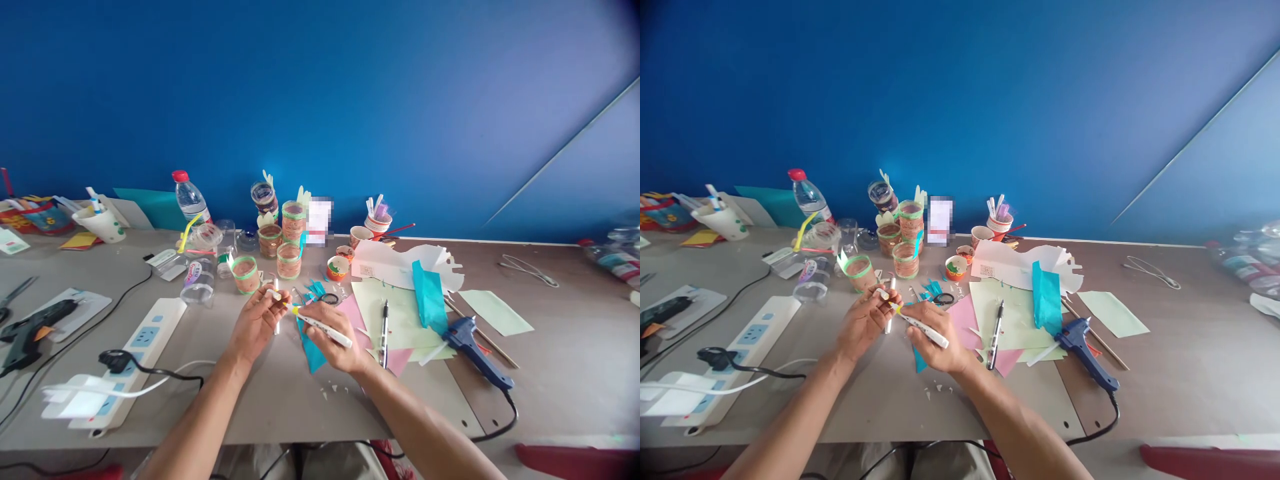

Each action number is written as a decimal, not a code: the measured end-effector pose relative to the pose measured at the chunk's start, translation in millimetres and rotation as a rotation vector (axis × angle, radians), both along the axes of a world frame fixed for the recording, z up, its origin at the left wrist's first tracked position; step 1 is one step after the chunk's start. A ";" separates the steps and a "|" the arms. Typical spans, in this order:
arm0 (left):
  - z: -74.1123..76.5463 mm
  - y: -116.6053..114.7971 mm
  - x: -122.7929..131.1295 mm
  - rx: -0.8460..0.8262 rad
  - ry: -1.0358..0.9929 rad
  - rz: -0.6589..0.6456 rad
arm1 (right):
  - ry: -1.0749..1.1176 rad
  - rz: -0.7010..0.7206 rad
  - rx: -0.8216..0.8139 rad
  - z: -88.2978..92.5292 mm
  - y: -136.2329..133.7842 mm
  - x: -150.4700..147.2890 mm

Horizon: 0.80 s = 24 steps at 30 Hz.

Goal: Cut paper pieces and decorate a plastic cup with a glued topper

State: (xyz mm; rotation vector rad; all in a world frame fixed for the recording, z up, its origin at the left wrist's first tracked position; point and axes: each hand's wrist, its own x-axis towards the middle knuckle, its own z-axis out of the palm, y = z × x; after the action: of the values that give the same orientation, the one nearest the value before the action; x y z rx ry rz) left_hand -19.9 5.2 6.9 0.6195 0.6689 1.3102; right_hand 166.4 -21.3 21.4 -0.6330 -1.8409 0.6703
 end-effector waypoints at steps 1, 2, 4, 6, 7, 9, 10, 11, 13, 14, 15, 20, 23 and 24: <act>-1.3 0.5 -0.9 -0.004 -0.005 -0.008 | -0.025 -0.006 0.039 0.6 -0.7 -0.8; -2.5 0.8 -1.5 -0.005 -0.013 -0.014 | -0.039 -0.013 0.064 0.8 -1.2 -1.5; -3.9 1.3 -1.7 0.002 -0.028 -0.020 | -0.053 -0.024 0.089 0.5 -1.4 -2.6; -3.9 1.3 -0.8 0.011 -0.036 -0.032 | -0.051 -0.026 0.108 0.0 -1.2 -3.4; -3.4 1.0 0.0 0.016 -0.035 -0.039 | -0.050 -0.027 0.118 -0.2 -1.0 -3.8; -1.7 0.1 1.8 0.023 -0.025 -0.052 | -0.053 -0.038 0.135 -0.3 -0.8 -4.5; -0.5 -0.5 2.8 0.025 -0.017 -0.058 | -0.058 -0.047 0.138 -0.4 -0.8 -4.8; 0.8 -1.2 3.7 0.027 -0.008 -0.062 | -0.066 -0.056 0.137 -0.6 -0.7 -5.1; 3.4 -2.5 5.3 0.033 0.012 -0.067 | -0.085 -0.070 0.130 -1.1 -0.5 -5.3; 4.5 -3.1 5.9 0.037 0.023 -0.065 | -0.094 -0.074 0.129 -1.4 -0.3 -5.2; 5.2 -3.7 6.5 0.041 0.036 -0.061 | -0.104 -0.076 0.131 -1.8 -0.2 -5.1; 1.2 -5.5 8.6 0.054 0.151 -0.021 | -0.139 -0.074 0.190 -4.5 0.7 -5.0; -4.3 -5.6 10.8 0.065 0.229 0.011 | -0.174 -0.104 0.221 -7.8 1.5 -6.2; -5.8 -5.5 11.8 0.068 0.242 0.023 | -0.196 -0.118 0.227 -9.2 1.9 -6.7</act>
State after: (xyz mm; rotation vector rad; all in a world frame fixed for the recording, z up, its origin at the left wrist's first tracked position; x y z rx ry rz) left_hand -8.1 -0.3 1.1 0.8372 0.8325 1.2946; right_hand 159.7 -19.4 12.2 -0.6692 -2.0068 0.3243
